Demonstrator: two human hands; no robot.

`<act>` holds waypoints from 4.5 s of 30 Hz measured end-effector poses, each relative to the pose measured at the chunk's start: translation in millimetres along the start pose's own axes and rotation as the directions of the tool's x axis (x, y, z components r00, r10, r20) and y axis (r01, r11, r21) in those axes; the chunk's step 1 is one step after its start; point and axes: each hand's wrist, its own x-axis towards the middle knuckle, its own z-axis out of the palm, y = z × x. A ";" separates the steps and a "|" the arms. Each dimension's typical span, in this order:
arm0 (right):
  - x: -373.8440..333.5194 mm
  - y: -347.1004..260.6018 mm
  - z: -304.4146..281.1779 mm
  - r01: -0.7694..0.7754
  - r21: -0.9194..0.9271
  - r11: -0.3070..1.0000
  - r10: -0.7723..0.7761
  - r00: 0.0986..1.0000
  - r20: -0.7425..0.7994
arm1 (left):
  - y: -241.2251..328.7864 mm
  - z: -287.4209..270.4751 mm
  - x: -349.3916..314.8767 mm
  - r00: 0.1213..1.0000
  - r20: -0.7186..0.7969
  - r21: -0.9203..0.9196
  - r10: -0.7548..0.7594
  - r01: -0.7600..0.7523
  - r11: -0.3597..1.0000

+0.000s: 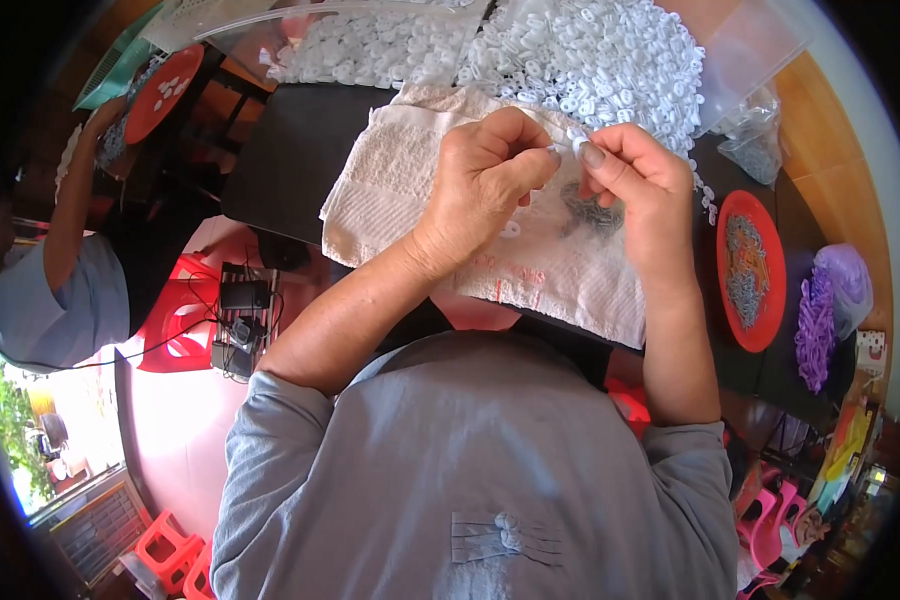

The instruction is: The recorder is assembling small white plastic components by snapping them together manually.

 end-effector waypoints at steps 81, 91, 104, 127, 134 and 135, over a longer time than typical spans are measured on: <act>-3.6 3.6 4.4 0.104 -0.134 0.986 -0.103 0.995 0.017 | 1.7 1.5 -0.9 0.997 0.073 0.004 -0.013 0.013 1.000; -3.5 3.1 6.0 -0.048 0.180 0.982 0.053 0.998 -0.023 | 3.7 4.5 0.5 0.994 0.076 -0.088 -0.076 0.083 0.993; -2.8 0.4 5.4 -0.073 0.127 0.989 0.069 0.997 0.039 | 2.7 3.4 -1.2 0.993 0.066 -0.060 -0.099 0.103 0.993; 0.2 1.2 1.1 -0.090 0.112 0.990 0.077 0.991 0.111 | 5.7 -1.7 0.1 0.984 0.155 -0.053 -0.084 0.093 0.994; 0.7 6.0 1.7 -0.063 0.185 0.981 0.061 0.998 0.014 | 2.6 2.0 1.2 0.987 0.119 -0.059 -0.106 0.113 0.992; 0.9 6.4 1.7 -0.063 0.183 0.981 0.062 0.998 0.014 | 3.7 2.5 0.7 0.986 0.124 -0.087 -0.110 0.121 0.989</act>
